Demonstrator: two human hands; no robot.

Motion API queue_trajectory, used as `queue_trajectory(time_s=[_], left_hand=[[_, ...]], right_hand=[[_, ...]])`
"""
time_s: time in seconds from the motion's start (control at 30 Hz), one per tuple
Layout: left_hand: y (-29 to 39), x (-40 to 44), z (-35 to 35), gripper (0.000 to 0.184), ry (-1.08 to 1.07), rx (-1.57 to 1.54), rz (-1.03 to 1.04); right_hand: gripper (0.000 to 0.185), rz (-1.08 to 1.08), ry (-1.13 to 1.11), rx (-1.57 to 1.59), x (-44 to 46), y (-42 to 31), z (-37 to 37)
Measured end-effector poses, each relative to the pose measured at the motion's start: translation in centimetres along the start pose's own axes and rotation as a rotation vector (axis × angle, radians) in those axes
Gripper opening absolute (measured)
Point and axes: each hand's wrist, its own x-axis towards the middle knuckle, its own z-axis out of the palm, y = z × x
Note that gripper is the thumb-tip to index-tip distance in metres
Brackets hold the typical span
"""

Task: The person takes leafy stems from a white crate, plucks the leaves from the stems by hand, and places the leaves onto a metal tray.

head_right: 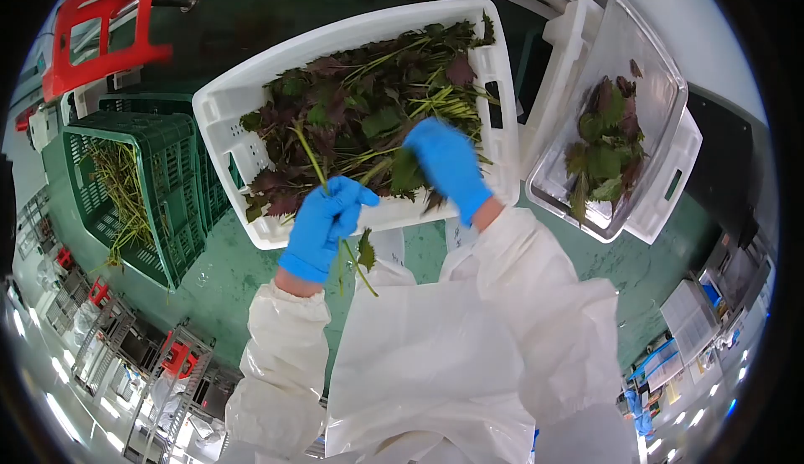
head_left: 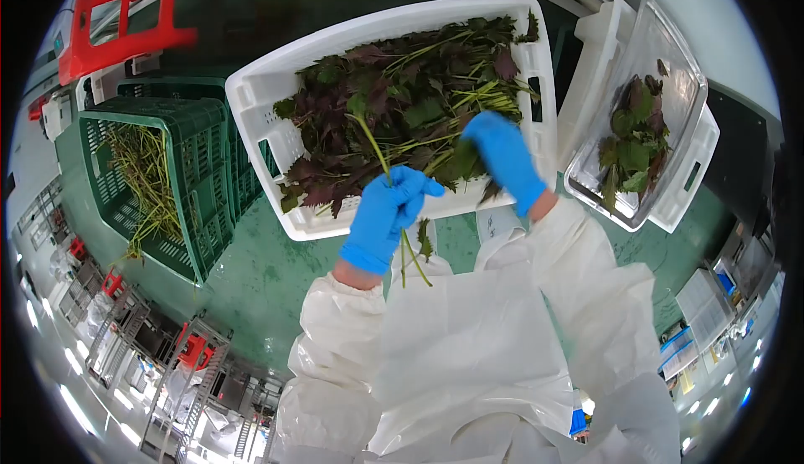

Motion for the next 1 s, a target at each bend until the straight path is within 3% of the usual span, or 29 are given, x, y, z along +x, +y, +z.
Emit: queue_trajectory(time_s=[0.03,0.1,0.3,0.4,0.5,0.67,0.77,0.9,1.0], left_hand=[[-0.1,0.3,-0.5,0.023,-0.016,-0.028,-0.023],[0.2,1.3,-2.3,0.025,-0.044,-0.074,-0.049],[0.2,3.6,-2.1,0.028,-0.009,-0.164,-0.108],[0.1,3.9,-0.5,0.031,0.024,-0.176,-0.150],[-0.1,4.2,0.7,0.032,0.071,-0.218,-0.175],[-1.0,2.5,2.9,0.021,0.147,0.414,-0.101],[-1.8,1.2,4.6,0.012,0.066,0.432,-0.134],[-4.0,1.8,4.0,0.013,-0.022,0.543,-0.026],[-2.3,1.9,6.6,0.010,0.036,0.606,-0.152]], right_hand=[[0.015,0.369,0.083,0.287,-0.4,0.9,-1.6],[0.016,0.706,-0.036,0.445,-1.1,-1.2,-4.1],[0.027,0.087,-0.283,-0.064,-3.8,-10.7,-3.1],[0.038,-0.012,-0.357,-0.315,-4.9,-10.1,-0.3],[0.037,-0.140,-0.213,-0.393,-6.1,-8.3,1.0],[0.023,-0.127,-0.188,-0.573,-6.1,-5.9,-1.1],[0.018,-0.106,-0.211,-0.445,-6.1,-5.4,-2.4],[0.006,-0.101,-0.278,-0.290,-6.5,-3.9,-3.1],[0.011,-0.029,-0.243,-0.327,-7.3,-3.9,-4.3]])
